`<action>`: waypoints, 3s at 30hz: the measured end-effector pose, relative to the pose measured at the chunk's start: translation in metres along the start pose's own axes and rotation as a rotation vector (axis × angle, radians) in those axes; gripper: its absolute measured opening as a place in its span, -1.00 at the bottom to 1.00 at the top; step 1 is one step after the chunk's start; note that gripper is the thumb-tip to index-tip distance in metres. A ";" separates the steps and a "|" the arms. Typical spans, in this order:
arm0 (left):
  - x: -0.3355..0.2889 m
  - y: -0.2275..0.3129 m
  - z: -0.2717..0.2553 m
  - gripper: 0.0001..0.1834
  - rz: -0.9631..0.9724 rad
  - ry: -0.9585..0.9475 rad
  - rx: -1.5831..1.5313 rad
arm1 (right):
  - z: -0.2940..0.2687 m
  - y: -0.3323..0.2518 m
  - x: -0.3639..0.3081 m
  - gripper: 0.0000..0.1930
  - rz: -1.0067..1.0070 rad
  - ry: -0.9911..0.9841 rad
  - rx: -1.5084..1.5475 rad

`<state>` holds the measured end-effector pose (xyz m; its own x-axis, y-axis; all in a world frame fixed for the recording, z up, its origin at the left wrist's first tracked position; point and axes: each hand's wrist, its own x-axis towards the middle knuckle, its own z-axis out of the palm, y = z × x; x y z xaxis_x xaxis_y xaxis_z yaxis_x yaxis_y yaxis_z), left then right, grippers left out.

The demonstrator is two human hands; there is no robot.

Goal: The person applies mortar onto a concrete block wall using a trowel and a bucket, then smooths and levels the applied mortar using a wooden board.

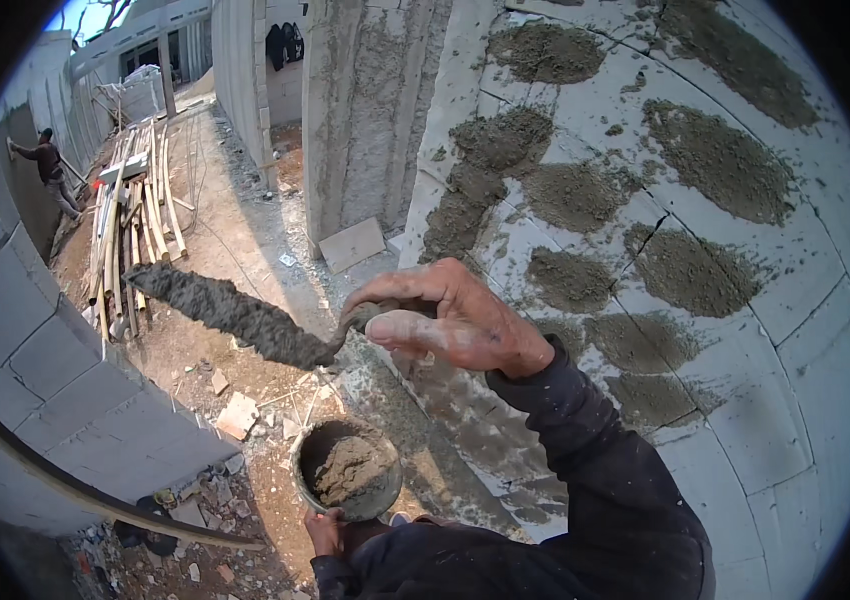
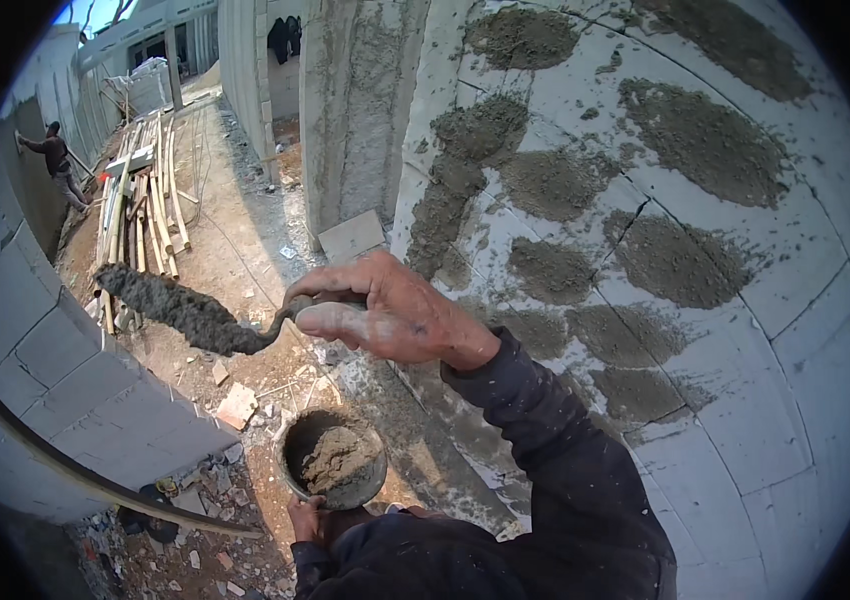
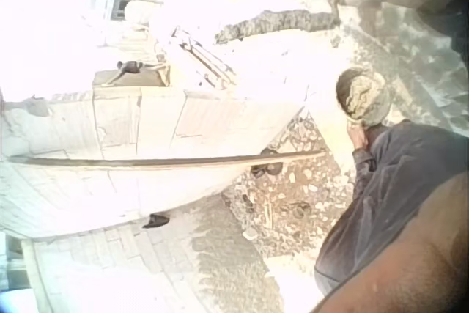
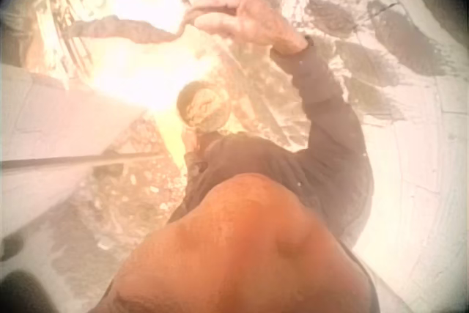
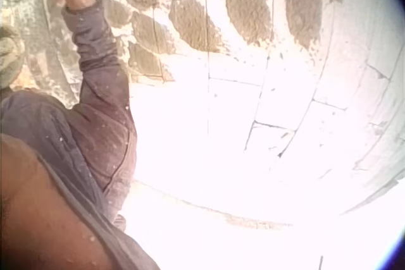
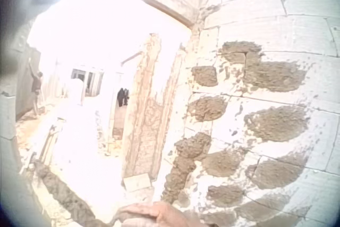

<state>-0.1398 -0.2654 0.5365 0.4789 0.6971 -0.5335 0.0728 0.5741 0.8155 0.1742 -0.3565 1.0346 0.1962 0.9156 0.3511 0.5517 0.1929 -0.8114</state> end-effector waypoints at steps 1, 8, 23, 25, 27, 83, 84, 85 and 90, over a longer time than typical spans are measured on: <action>0.001 -0.003 -0.004 -0.52 0.001 0.006 0.019 | -0.034 -0.001 0.004 -0.66 0.130 0.016 0.165; -0.001 0.006 0.015 -0.62 0.050 -0.023 0.121 | -0.236 0.047 -0.030 -0.68 0.110 1.200 -1.340; -0.011 -0.008 0.013 -0.51 0.088 0.004 0.127 | 0.304 0.344 -0.247 -0.70 0.537 -0.326 -0.777; -0.021 -0.005 0.002 -0.47 0.047 0.009 0.142 | 0.323 0.316 -0.244 -0.72 0.326 -0.157 -0.517; -0.030 -0.007 -0.008 -0.45 0.049 0.037 0.172 | 0.297 0.294 -0.245 -0.69 0.358 -0.170 -0.478; -0.003 -0.004 -0.010 -0.53 0.002 0.054 -0.091 | -0.081 -0.045 0.009 -0.60 -0.034 0.098 0.007; -0.001 -0.004 -0.010 -0.53 0.018 0.049 -0.040 | -0.117 -0.033 0.013 -0.63 0.065 0.194 0.140; -0.001 -0.006 -0.006 -0.54 0.027 0.026 0.019 | -0.174 -0.010 0.012 -0.65 0.181 0.335 0.183; -0.011 -0.005 -0.022 -0.58 0.018 0.046 0.050 | -0.213 0.030 -0.008 -0.56 0.048 1.059 -1.217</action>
<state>-0.1644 -0.2668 0.5332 0.4402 0.7268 -0.5272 0.1088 0.5396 0.8348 0.3618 -0.4337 1.1074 0.3904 0.1700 0.9048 0.7109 -0.6801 -0.1790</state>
